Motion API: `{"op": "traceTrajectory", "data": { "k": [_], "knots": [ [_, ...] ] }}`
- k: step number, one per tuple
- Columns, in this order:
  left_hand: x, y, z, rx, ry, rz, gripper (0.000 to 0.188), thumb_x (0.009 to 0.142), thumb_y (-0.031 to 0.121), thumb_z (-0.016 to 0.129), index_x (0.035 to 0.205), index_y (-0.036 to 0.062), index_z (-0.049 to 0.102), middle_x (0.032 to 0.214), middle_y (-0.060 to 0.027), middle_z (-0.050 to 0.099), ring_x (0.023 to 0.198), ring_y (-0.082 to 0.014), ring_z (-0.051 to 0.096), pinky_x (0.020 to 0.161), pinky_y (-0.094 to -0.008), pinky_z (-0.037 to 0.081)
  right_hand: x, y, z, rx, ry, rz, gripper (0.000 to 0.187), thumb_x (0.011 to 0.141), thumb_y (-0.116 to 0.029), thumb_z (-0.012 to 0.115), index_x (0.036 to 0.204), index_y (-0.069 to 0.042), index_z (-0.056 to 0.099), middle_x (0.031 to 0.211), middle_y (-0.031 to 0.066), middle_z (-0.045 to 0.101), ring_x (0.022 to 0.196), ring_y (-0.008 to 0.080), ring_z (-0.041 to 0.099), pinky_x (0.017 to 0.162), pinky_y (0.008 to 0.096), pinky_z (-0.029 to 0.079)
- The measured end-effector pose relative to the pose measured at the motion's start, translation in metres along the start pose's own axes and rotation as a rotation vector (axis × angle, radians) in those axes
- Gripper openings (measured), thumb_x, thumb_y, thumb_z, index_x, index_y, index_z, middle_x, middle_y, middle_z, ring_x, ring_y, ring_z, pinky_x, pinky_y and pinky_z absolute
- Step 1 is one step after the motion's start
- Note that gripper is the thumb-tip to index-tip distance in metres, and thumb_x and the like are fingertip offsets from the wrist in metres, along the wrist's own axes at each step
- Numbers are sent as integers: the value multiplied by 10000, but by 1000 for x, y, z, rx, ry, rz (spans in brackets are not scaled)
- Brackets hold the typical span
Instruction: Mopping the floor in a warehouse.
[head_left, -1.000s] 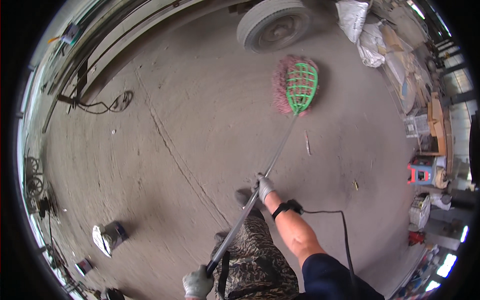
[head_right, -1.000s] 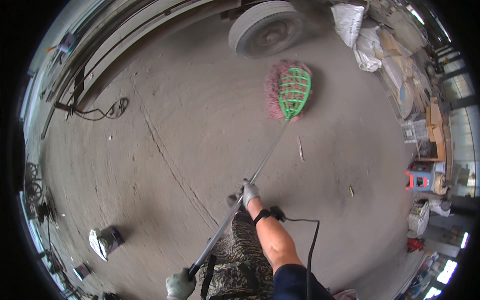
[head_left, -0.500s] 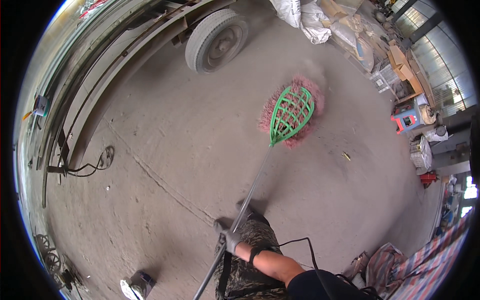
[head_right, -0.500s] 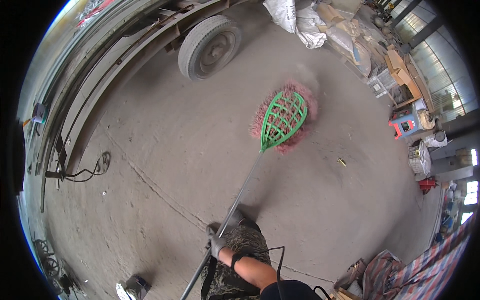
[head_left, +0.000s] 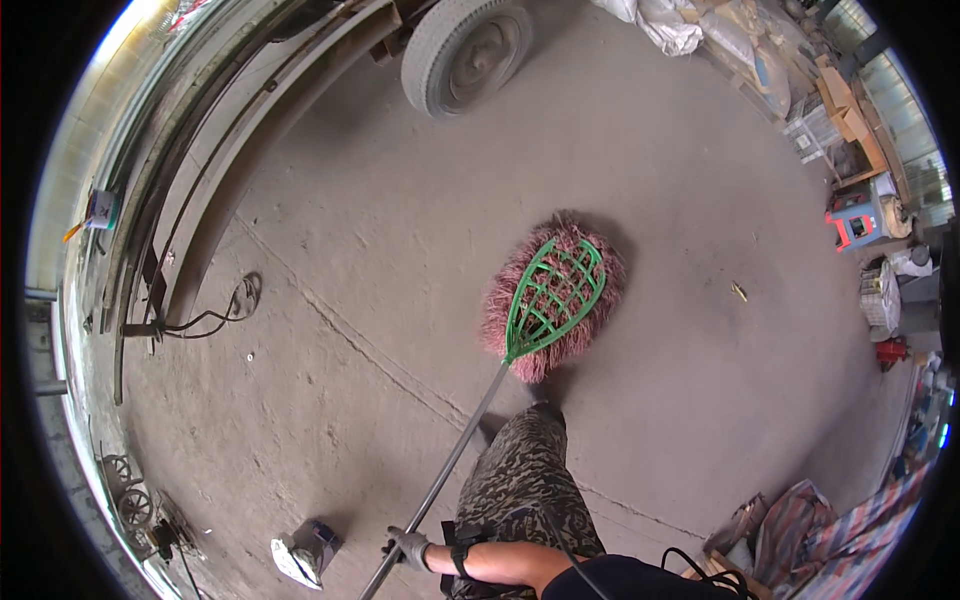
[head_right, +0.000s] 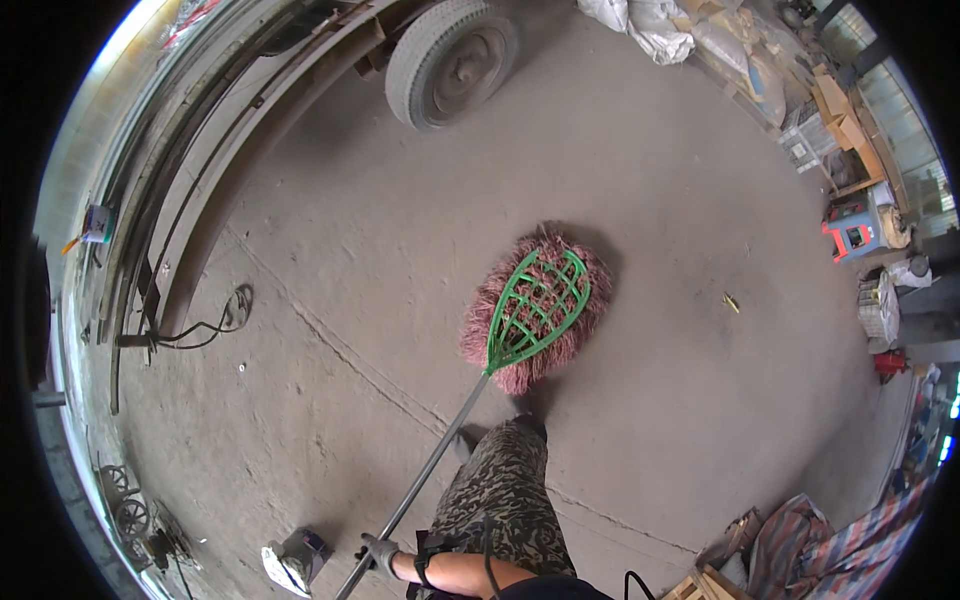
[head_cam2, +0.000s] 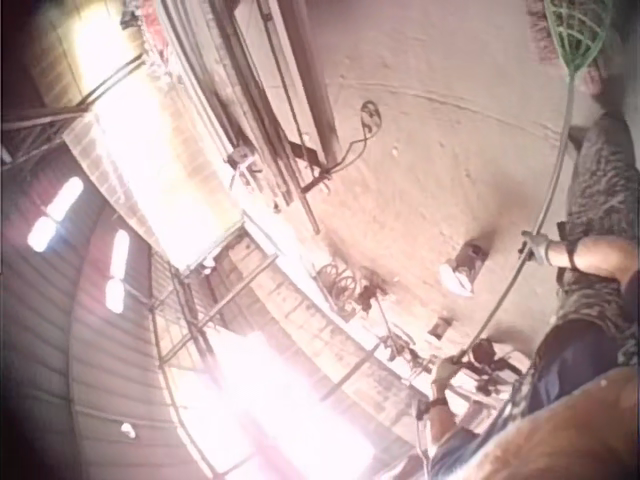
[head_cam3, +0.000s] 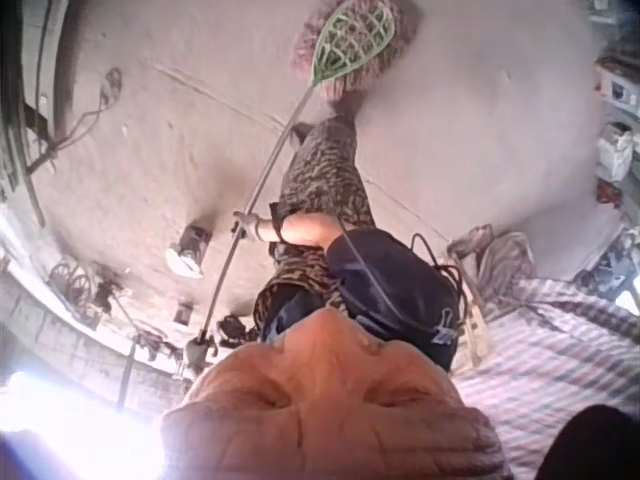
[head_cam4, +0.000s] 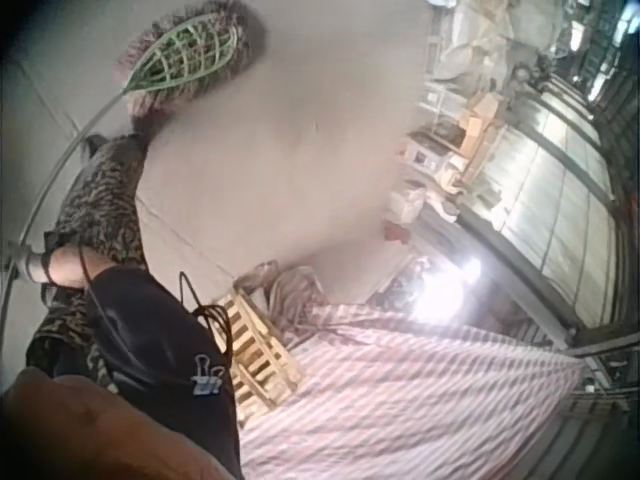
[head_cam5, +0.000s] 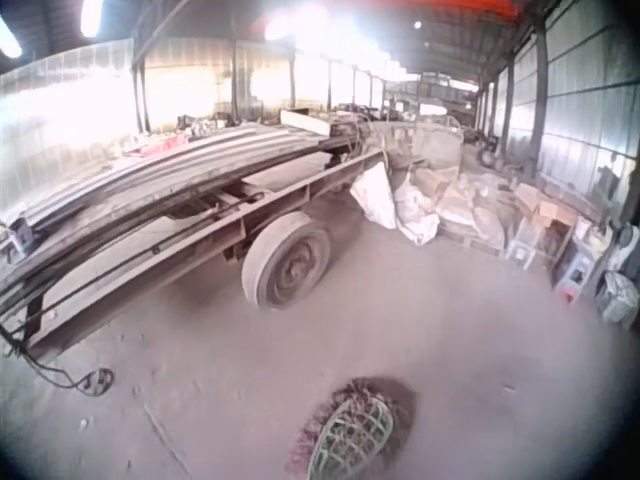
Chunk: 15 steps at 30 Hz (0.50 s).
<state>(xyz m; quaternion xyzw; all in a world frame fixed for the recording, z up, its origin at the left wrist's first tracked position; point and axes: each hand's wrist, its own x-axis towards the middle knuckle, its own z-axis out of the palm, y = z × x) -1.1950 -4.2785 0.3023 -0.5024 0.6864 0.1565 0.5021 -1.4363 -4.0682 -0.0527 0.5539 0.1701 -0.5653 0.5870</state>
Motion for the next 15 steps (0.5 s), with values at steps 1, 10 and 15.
{"op": "traceTrajectory", "data": {
  "k": [1,10,15],
  "knots": [
    [8,15,6,-134,-66,-10,213,696,175,682,818,6,636,593,-57,605,494,-121,545,429,-274,411,4,-19,-5,-14,72,2,247,817,-261,573,901,-54,467,707,86,508,579,254,573,554,434,537],
    [41,423,70,52,-149,340,315,678,251,663,839,-12,600,593,-126,575,540,-185,553,483,-349,425,-60,-374,-102,-144,288,-679,232,826,-219,520,653,-79,455,504,31,458,377,160,454,333,312,369],
    [-6,721,54,147,-72,739,442,677,329,641,966,10,543,786,-218,593,788,-333,596,671,-389,456,-222,-565,-109,168,141,-1029,225,811,-294,559,683,-138,459,511,-5,410,398,134,430,394,286,400]
  ]
}}
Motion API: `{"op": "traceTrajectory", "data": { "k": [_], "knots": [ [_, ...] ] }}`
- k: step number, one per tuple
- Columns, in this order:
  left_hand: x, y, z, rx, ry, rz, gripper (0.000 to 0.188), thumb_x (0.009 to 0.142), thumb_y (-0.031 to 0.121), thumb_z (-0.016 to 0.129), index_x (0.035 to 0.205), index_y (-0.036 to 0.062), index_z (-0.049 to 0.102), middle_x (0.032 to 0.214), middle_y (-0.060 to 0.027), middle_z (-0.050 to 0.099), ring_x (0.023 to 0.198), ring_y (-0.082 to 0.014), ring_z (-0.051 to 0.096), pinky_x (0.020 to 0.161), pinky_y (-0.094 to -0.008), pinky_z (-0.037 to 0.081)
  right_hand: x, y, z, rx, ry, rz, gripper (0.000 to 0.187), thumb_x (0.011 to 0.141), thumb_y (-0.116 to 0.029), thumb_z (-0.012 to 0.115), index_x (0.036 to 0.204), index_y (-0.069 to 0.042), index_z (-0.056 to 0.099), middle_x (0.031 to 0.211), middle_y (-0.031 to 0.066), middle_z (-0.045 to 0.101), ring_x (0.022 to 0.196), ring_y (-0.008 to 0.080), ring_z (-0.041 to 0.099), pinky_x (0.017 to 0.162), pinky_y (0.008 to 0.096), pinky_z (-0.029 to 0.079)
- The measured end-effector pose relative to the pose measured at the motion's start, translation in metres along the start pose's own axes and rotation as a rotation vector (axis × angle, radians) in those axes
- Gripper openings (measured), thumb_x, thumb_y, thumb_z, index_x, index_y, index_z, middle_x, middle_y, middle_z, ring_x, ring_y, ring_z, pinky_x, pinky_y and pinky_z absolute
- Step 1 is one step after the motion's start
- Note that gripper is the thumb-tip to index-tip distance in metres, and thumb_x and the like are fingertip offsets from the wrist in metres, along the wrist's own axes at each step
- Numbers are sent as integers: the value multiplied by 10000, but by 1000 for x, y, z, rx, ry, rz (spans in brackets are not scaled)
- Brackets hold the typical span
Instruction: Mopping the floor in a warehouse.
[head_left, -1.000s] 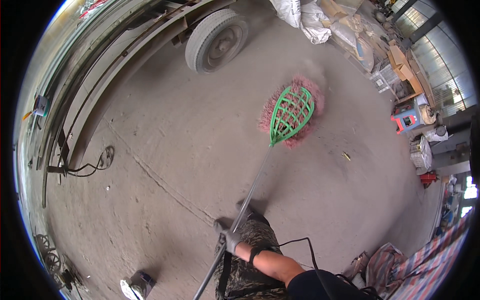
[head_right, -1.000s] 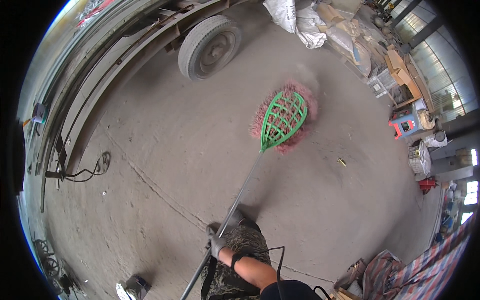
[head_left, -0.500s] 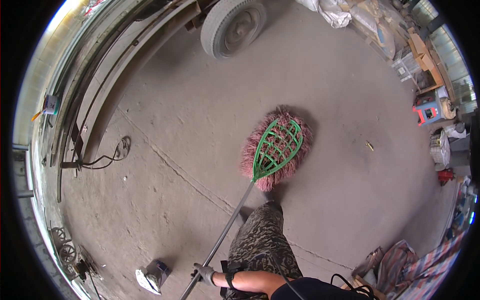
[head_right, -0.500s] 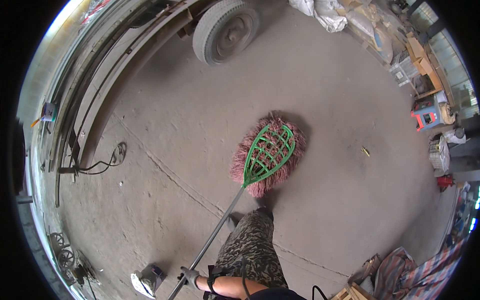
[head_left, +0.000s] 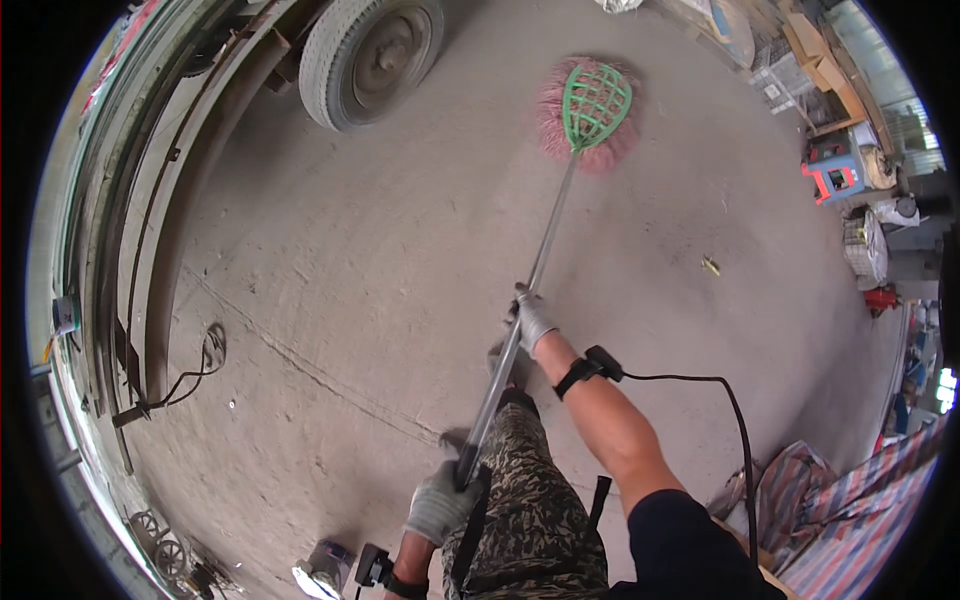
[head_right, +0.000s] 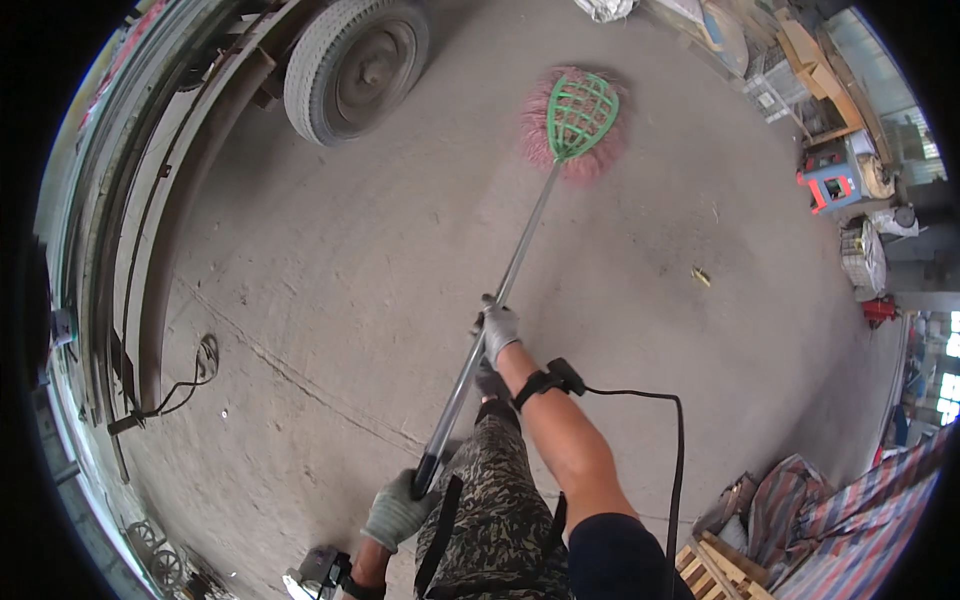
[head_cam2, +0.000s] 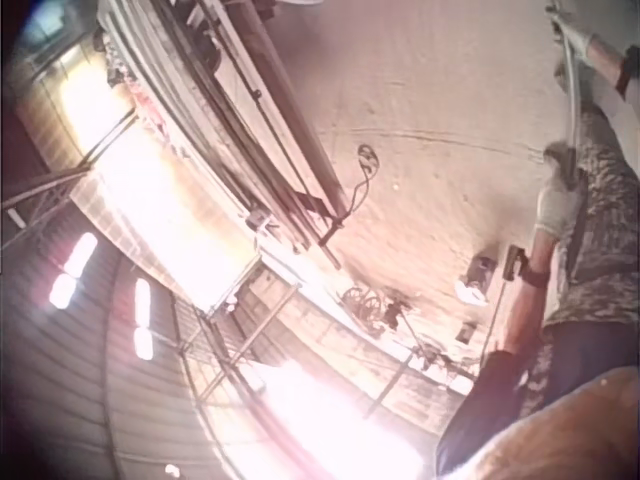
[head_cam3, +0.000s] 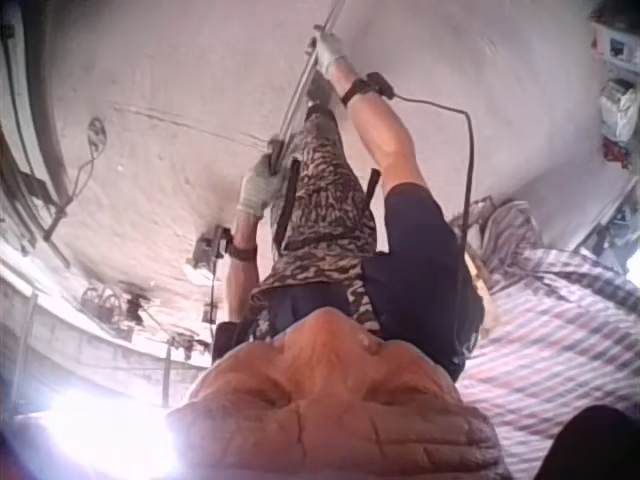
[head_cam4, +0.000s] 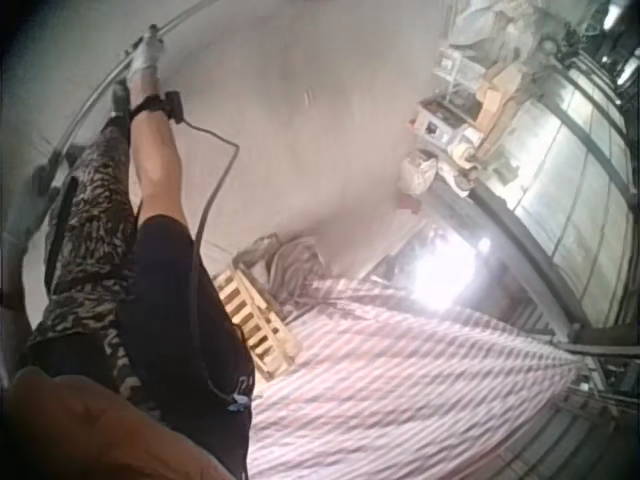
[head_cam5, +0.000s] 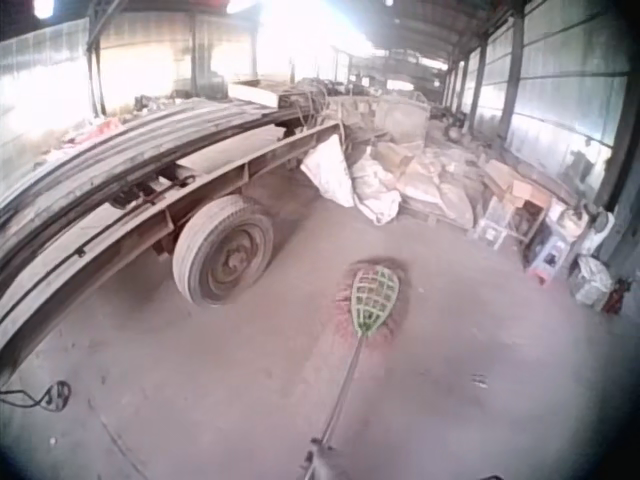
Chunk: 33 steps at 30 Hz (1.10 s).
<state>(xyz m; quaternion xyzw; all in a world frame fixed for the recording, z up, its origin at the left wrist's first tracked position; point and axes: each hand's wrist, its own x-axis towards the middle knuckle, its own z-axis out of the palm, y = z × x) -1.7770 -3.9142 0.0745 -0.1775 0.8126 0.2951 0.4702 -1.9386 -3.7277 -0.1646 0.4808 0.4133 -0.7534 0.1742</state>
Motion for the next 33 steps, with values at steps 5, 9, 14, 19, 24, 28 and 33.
{"op": "traceTrajectory", "data": {
  "k": [5,9,14,19,24,28,33],
  "knots": [
    [-54,-38,-28,-54,-41,-11,432,692,357,619,950,19,546,774,-196,599,789,-325,597,678,-382,456,-18,-24,23,-28,-75,28,257,818,-324,547,671,-144,439,546,-9,430,412,130,425,397,288,393],
    [-123,-116,-21,-267,57,77,286,742,200,614,941,-3,577,735,-150,610,686,-197,586,584,-341,442,-32,43,29,-64,-53,141,163,793,-234,548,716,-115,467,535,21,416,398,135,423,361,302,394],
    [-209,-268,12,-440,110,-330,326,722,175,629,1011,28,592,614,-21,499,584,-91,456,537,-275,410,-142,171,84,-232,22,329,194,810,-196,521,653,-93,473,504,38,424,376,165,419,370,316,369],
    [-321,-375,-30,-258,161,-737,387,665,128,638,1045,66,608,722,-37,614,613,-122,535,536,-272,425,-231,285,129,-300,-83,708,259,816,-271,546,757,-23,501,600,83,511,465,206,542,426,339,490],
    [-370,-344,-99,98,125,-889,248,669,196,650,898,102,656,705,-91,626,597,-185,574,561,-315,455,-281,321,161,-325,-224,908,249,812,-282,574,769,-53,488,654,96,549,526,238,581,472,364,516],
    [-309,-271,-128,154,153,-856,241,674,271,614,852,114,655,696,-123,627,653,-239,610,591,-348,468,-224,312,169,-371,-157,889,182,819,-250,560,832,-70,538,666,82,551,559,227,597,469,355,511],
    [-177,-199,-140,-38,52,-775,326,721,319,564,948,91,617,830,-185,616,798,-323,595,706,-409,455,-90,215,181,-382,-99,542,191,822,-135,497,986,-65,565,646,75,501,473,200,521,421,324,470]
  ]
}}
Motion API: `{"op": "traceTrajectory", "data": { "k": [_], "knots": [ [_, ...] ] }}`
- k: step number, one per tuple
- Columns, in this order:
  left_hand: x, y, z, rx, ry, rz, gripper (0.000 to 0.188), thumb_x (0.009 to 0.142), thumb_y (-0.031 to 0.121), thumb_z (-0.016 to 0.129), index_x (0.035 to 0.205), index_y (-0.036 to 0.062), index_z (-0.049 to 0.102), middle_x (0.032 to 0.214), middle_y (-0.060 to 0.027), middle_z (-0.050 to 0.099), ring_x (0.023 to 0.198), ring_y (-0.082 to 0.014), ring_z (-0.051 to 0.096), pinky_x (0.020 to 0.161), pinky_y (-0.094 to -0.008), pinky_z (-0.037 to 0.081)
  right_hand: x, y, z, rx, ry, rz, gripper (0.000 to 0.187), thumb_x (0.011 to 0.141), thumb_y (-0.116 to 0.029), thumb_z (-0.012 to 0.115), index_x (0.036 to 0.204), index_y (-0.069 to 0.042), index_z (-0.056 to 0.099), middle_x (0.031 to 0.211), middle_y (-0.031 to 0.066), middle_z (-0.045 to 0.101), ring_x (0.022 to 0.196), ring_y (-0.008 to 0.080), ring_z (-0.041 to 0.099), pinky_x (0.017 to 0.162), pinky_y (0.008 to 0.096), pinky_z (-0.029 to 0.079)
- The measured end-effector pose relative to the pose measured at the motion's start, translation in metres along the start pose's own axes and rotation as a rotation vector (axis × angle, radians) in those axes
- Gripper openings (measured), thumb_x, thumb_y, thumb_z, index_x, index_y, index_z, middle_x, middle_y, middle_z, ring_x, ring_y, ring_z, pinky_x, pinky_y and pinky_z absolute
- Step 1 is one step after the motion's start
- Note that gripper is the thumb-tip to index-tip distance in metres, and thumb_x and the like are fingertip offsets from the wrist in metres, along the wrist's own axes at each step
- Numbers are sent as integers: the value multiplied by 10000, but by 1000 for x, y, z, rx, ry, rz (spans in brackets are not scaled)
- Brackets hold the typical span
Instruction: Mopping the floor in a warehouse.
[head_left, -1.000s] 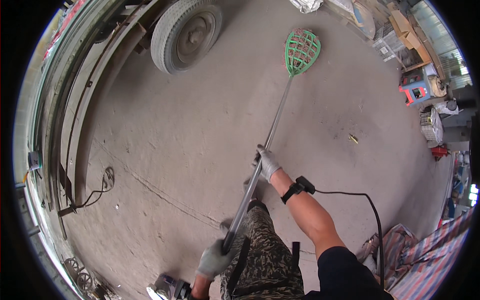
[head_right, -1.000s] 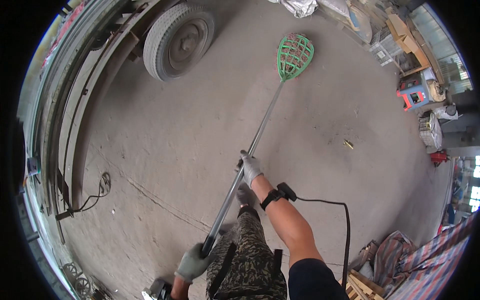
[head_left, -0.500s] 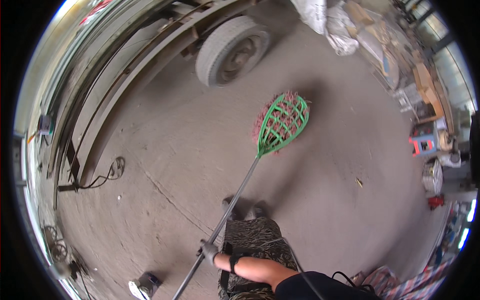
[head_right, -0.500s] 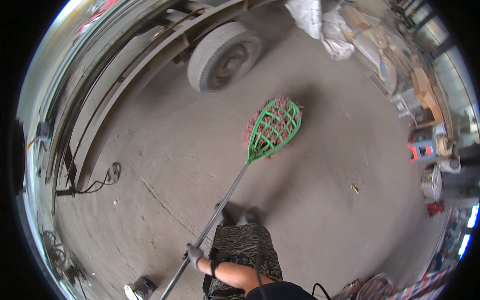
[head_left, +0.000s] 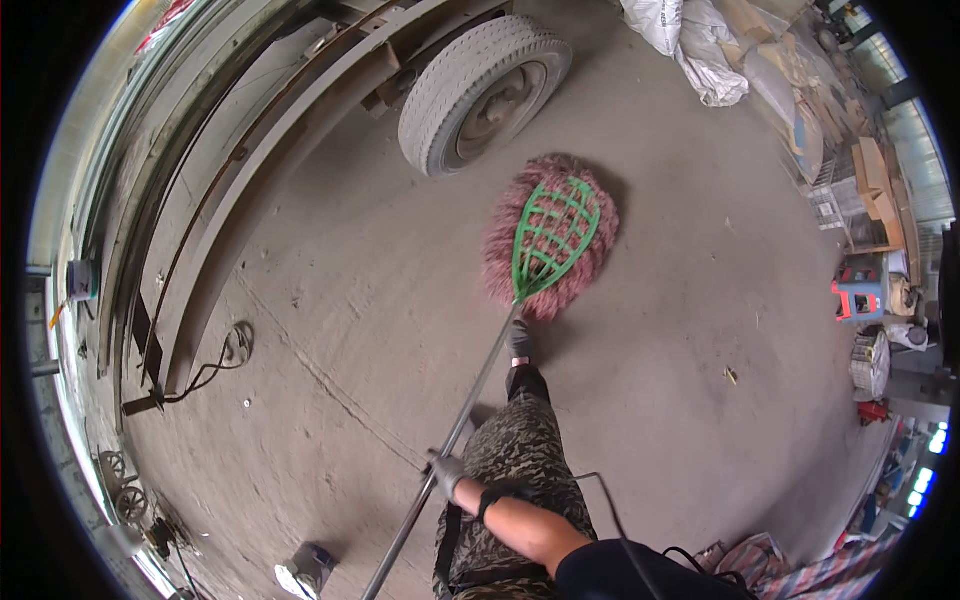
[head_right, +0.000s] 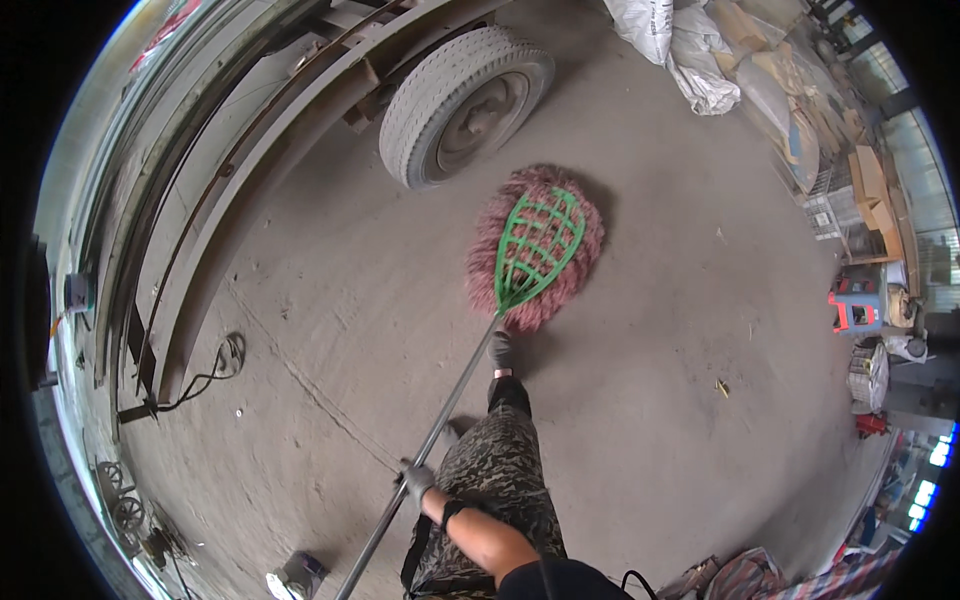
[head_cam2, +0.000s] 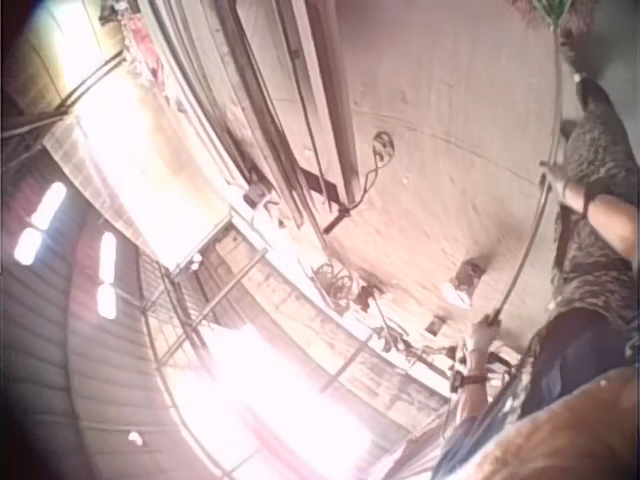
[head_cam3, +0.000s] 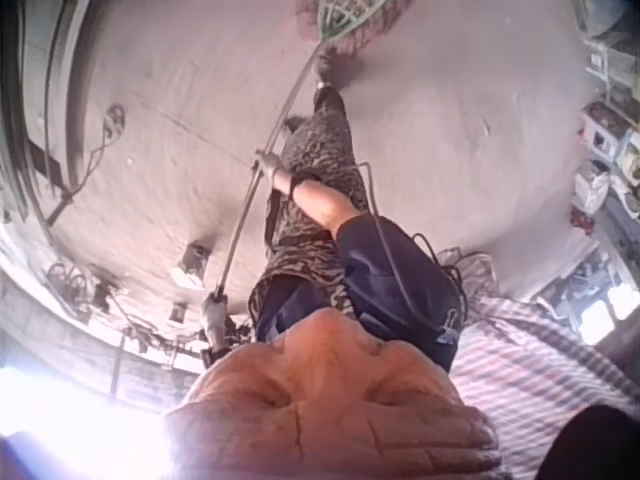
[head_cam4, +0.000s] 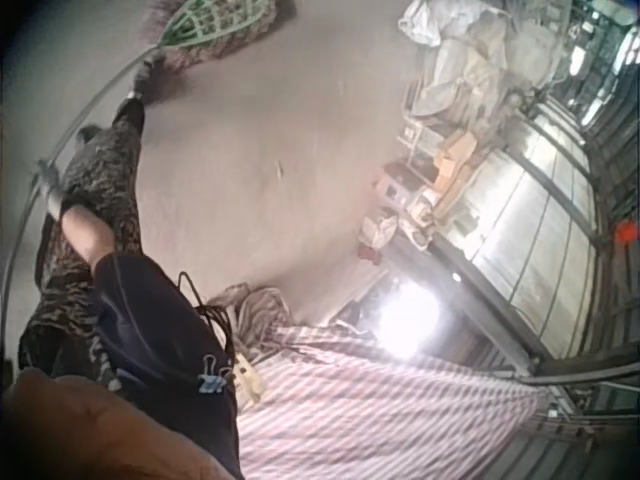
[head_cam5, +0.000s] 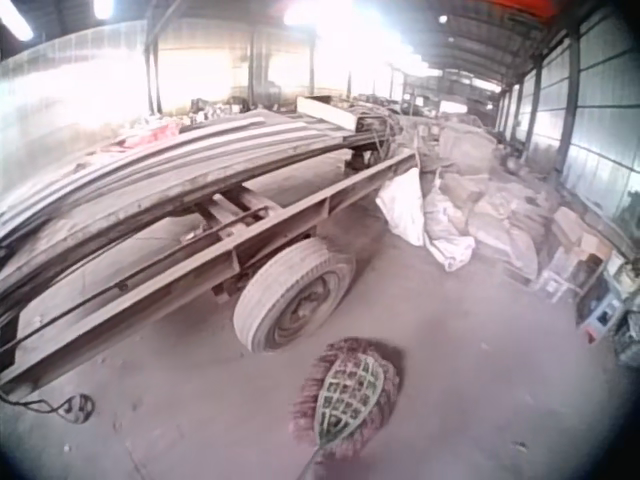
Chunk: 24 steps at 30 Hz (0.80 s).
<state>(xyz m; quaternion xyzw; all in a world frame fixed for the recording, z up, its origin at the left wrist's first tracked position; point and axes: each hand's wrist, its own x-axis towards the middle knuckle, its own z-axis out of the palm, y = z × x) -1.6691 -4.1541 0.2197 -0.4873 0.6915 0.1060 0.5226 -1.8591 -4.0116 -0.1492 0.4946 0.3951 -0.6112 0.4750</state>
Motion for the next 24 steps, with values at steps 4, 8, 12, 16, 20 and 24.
{"op": "traceTrajectory", "data": {
  "k": [4,8,12,16,20,24],
  "knots": [
    [29,174,-39,107,53,350,334,735,375,562,975,143,586,796,-175,608,740,-354,588,635,-440,462,25,-186,-39,204,38,-243,46,805,-126,521,822,-112,480,563,38,432,405,167,447,368,311,404],
    [32,387,-79,293,29,583,415,730,431,524,920,63,555,797,-188,609,793,-344,590,706,-431,459,16,-355,-88,327,-7,-508,219,819,-262,542,660,-152,437,494,7,401,380,128,400,375,273,365],
    [11,461,-119,218,32,749,423,734,441,523,903,54,545,771,-185,606,786,-348,588,684,-424,456,-34,-448,-90,454,99,-428,245,835,-286,522,648,-164,422,489,-23,397,363,118,365,360,276,341],
    [27,370,-135,232,-49,555,424,720,451,551,907,70,553,737,-168,611,761,-338,594,669,-431,457,-38,-419,-70,507,-235,-321,224,818,-275,542,648,-181,430,482,-36,392,371,104,373,349,242,324],
    [38,227,-79,-52,127,574,377,735,393,579,1001,126,572,758,-166,606,692,-344,585,599,-439,458,-53,-310,-7,279,-90,-238,135,776,-163,555,695,-141,450,541,-9,440,404,126,414,387,266,363],
    [7,124,-69,68,244,86,335,685,404,618,841,108,632,727,-147,626,667,-320,604,595,-410,473,-68,-225,47,311,48,153,95,766,-159,586,799,-99,520,542,15,450,413,143,431,393,289,402]
  ]
}}
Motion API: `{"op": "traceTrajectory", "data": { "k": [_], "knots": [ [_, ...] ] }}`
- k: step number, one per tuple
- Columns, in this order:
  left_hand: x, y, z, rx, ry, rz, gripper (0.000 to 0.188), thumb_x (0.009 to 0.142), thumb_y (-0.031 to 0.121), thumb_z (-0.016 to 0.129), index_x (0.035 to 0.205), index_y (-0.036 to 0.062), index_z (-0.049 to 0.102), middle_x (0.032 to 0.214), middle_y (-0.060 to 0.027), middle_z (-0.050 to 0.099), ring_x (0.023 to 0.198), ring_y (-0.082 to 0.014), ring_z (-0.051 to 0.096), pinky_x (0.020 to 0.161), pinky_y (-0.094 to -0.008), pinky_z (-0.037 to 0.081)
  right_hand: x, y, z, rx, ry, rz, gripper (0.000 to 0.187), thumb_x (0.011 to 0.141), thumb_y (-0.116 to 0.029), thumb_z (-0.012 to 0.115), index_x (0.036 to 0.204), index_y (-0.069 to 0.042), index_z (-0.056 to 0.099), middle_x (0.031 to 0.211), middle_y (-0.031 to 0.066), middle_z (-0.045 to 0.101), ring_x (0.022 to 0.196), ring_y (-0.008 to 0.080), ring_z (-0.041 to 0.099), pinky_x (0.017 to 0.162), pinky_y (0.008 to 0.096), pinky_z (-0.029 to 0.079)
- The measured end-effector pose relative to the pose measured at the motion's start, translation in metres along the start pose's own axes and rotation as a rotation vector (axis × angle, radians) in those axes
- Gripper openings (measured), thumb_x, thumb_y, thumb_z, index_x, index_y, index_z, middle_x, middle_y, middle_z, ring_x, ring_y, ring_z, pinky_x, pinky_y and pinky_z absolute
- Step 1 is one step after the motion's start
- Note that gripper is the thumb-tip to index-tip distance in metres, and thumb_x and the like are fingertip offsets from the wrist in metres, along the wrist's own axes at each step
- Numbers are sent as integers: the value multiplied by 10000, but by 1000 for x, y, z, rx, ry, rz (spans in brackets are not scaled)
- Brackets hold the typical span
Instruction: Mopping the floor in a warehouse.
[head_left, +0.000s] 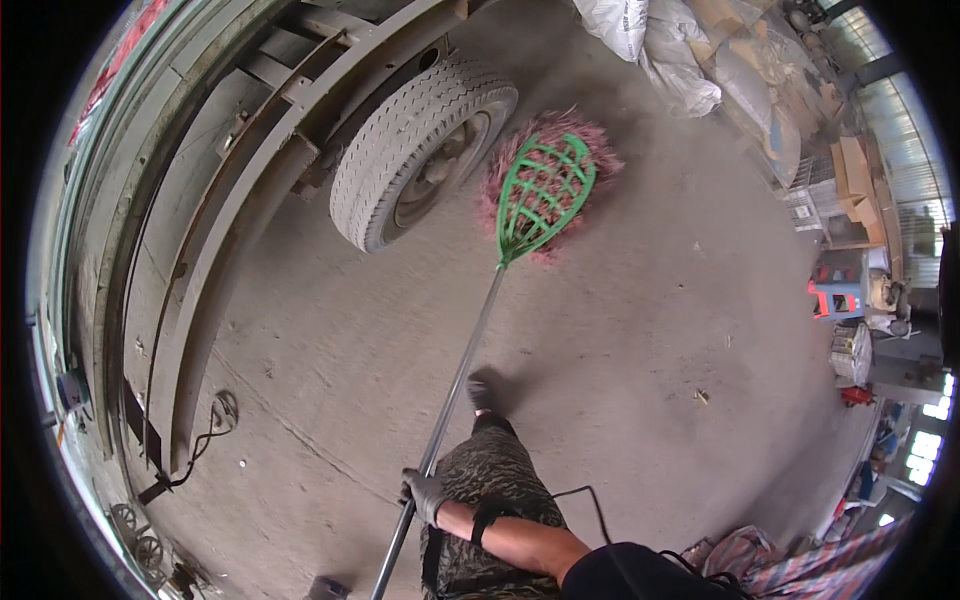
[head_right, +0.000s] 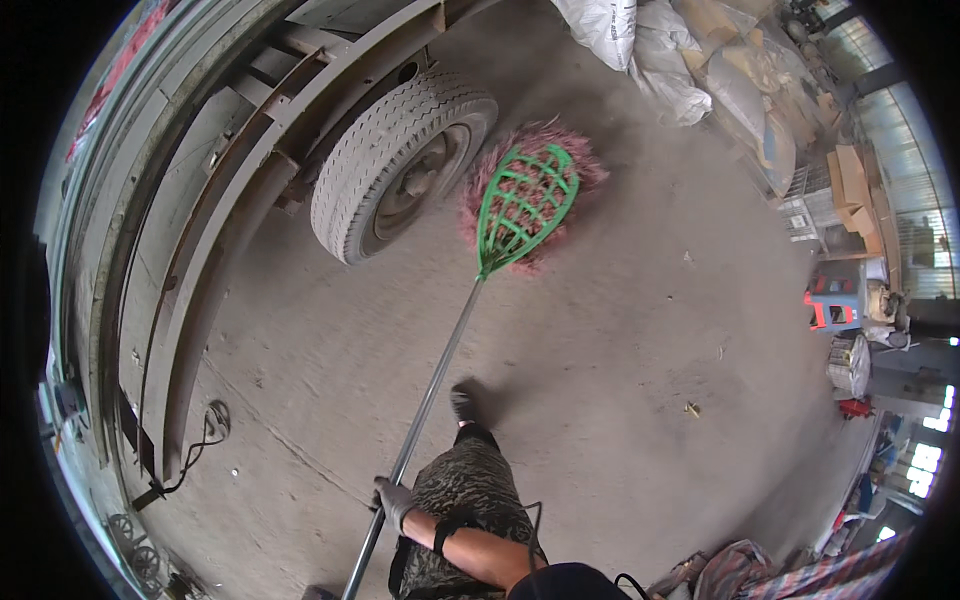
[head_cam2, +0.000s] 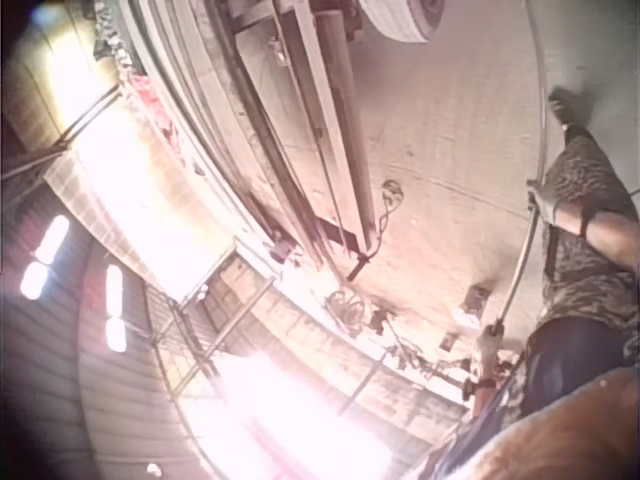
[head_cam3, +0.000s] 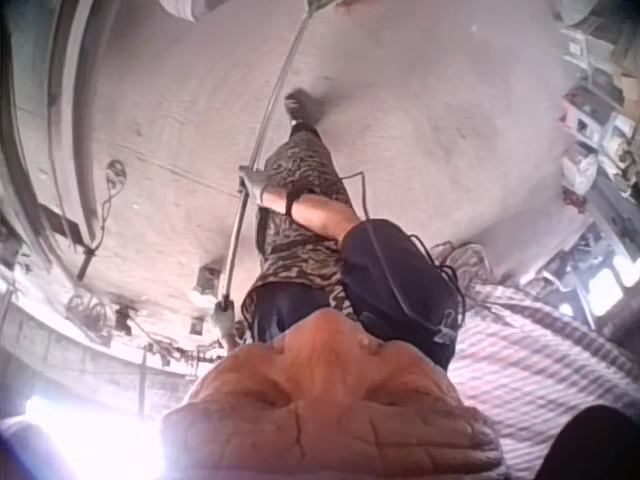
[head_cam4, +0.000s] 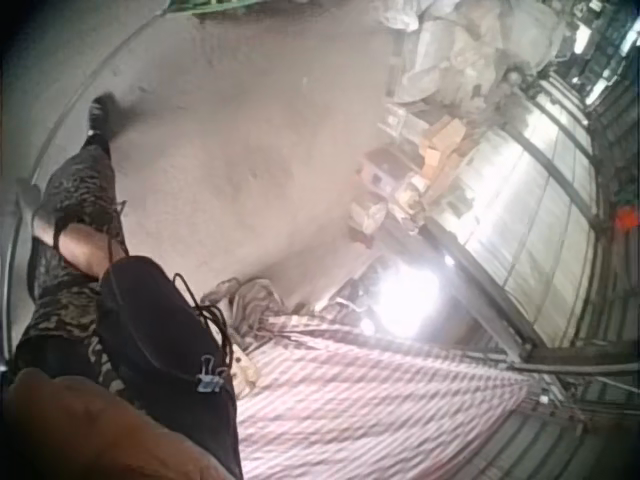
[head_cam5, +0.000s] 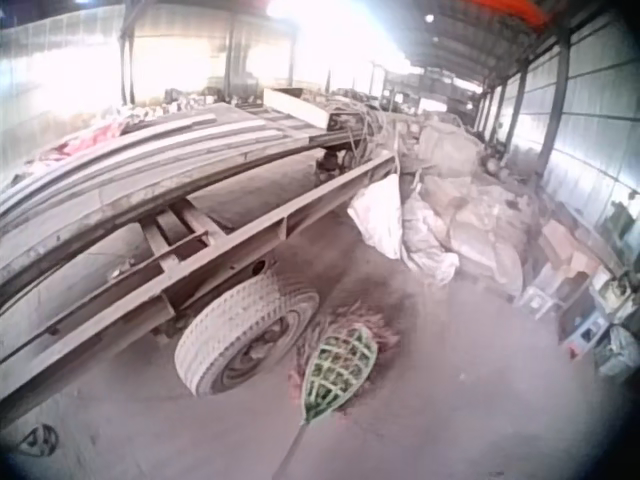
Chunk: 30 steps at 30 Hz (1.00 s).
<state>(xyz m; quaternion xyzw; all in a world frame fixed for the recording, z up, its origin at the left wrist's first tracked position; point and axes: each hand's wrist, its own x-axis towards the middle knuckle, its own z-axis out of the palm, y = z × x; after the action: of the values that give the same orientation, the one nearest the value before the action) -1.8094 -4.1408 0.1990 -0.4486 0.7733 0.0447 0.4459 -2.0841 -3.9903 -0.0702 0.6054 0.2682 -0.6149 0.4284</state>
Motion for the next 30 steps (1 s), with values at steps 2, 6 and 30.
{"op": "traceTrajectory", "data": {
  "k": [2,6,30],
  "knots": [
    [-3,12,-6,-44,25,-39,337,690,410,610,837,107,632,715,-149,625,665,-325,604,593,-410,474,10,-2,8,-54,51,-23,105,768,-166,587,772,-92,512,541,19,451,413,144,432,392,296,410],
    [20,101,-44,146,-32,113,328,709,399,592,863,111,620,685,-157,618,650,-331,605,587,-417,479,46,-66,12,-134,114,-179,106,778,-135,536,844,-58,565,543,34,460,405,141,438,387,295,426],
    [203,126,-169,455,481,923,254,692,359,639,605,155,515,507,-51,503,444,-267,502,413,-398,396,27,-76,-16,687,-88,-280,245,825,-241,535,619,-139,449,501,21,413,421,184,414,465,372,408]
  ]
}}
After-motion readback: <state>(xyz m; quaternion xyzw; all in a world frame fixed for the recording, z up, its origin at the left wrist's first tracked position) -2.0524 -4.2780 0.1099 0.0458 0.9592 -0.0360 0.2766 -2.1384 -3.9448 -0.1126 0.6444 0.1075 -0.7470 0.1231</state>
